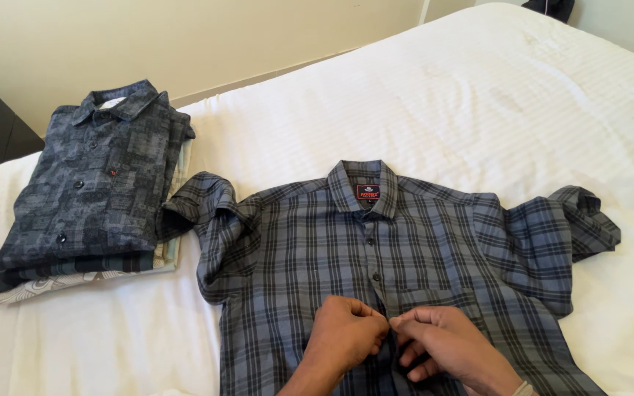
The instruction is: The person buttons a plaid shirt laid flat on a bed, starting from the collar and working downward. The hands align the placket and fasten each button in sequence, smoothing the fabric as needed.
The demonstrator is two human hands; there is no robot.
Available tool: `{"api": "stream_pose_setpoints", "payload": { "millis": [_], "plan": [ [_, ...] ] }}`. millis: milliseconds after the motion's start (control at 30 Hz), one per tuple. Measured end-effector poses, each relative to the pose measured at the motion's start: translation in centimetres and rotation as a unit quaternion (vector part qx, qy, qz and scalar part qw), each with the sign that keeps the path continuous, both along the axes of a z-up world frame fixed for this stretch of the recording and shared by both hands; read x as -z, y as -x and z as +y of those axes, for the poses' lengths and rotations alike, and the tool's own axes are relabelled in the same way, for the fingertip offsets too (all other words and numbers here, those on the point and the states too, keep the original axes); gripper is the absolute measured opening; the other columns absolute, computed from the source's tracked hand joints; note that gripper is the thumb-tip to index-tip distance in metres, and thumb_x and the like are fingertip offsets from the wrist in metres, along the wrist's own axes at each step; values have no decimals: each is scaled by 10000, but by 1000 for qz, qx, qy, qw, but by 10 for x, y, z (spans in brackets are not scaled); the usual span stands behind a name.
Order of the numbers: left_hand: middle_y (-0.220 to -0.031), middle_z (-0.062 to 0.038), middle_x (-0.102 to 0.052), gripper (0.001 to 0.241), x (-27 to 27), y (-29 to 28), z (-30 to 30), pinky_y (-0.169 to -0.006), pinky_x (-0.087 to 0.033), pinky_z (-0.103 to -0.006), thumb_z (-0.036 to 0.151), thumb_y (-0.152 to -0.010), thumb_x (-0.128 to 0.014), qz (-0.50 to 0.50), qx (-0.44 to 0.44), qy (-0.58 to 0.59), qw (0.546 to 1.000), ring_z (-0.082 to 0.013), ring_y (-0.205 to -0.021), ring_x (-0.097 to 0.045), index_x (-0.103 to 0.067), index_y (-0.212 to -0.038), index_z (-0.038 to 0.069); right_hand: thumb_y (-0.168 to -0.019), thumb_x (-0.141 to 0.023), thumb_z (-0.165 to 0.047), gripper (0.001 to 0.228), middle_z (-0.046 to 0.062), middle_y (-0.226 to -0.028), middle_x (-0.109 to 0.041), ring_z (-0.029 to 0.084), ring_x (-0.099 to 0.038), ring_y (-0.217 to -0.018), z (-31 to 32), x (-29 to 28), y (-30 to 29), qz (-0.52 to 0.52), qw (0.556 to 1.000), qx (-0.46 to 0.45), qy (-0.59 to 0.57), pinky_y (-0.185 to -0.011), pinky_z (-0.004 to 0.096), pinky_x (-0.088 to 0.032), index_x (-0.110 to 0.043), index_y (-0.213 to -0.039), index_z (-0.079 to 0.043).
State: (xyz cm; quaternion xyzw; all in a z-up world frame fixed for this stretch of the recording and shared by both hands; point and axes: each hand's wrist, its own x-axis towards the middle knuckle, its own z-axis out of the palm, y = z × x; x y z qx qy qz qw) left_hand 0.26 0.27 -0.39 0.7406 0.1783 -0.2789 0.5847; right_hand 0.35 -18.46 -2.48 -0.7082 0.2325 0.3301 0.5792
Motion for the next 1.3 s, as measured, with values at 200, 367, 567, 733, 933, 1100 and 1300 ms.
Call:
{"api": "stream_pose_setpoints", "payload": {
  "millis": [200, 367, 567, 733, 933, 1100, 1300],
  "plan": [
    [-676, -58, -726, 128, 9, 0, -1, -565, -535, -250, 125, -804, -757, -13, 7, -6, 1000, -102, -582, -676, -765, -834, 1, -998, -691, -207, 226, 52, -801, -717, 133, -636, -652, 2, 0, 4, -41, 997, -43, 45, -548, 278, -533, -790, -1015, -4],
    [-673, -58, -724, 128, 7, 1, -1, -566, -530, -246, 119, -797, -766, -17, -2, 16, 1000, -99, -580, -668, -769, -833, -4, -983, -641, -172, 223, 56, -801, -692, 130, -628, -650, -7, 13, 0, -16, 1000, -15, 3, -563, 273, -526, -769, -1003, 8],
    [-669, -52, -720, 132, -8, 2, -2, -583, -548, -254, 158, -796, -758, 3, 6, -46, 999, -105, -595, -681, -777, -849, 38, -1005, -652, -177, 226, 61, -832, -732, 162, -655, -672, 5, -2, 3, -19, 1000, -3, 22, -574, 293, -543, -776, -1010, 11],
    [-682, -55, -731, 132, 0, 2, -1, -591, -556, -254, 123, -791, -729, -19, 7, -32, 999, -107, -604, -693, -776, -870, 29, -1026, -606, -205, 261, 85, -857, -701, 183, -673, -681, 3, -14, -2, 45, 999, 27, -10, -577, 308, -555, -743, -1058, 15],
    [-733, -76, -744, 195, -2, 4, 0, -604, -568, -286, 80, -773, -733, -27, 0, -32, 999, -138, -624, -705, -696, -960, 35, -966, -629, -138, 182, 67, -853, -698, 150, -679, -682, 3, 3, 1, 15, 999, -48, -3, -528, 287, -554, -709, -1067, -9],
    [-755, -93, -748, 167, 4, 6, -5, -617, -557, -306, 79, -759, -736, -102, 1, -86, 991, -163, -672, -708, -698, -907, 12, -1014, -675, -245, 238, 71, -817, -662, 162, -647, -628, 7, 10, 3, -15, 997, -66, 28, -480, 296, -525, -700, -1039, -9],
    [-782, -117, -748, 168, -3, 10, -7, -655, -580, -328, 111, -791, -730, -89, -3, -87, 992, -194, -695, -721, -687, -917, 10, -972, -709, -177, 180, 78, -808, -676, 171, -663, -619, 18, 1, 8, -45, 994, -68, 73, -480, 321, -536, -687, -1047, -14]
  ]
}}
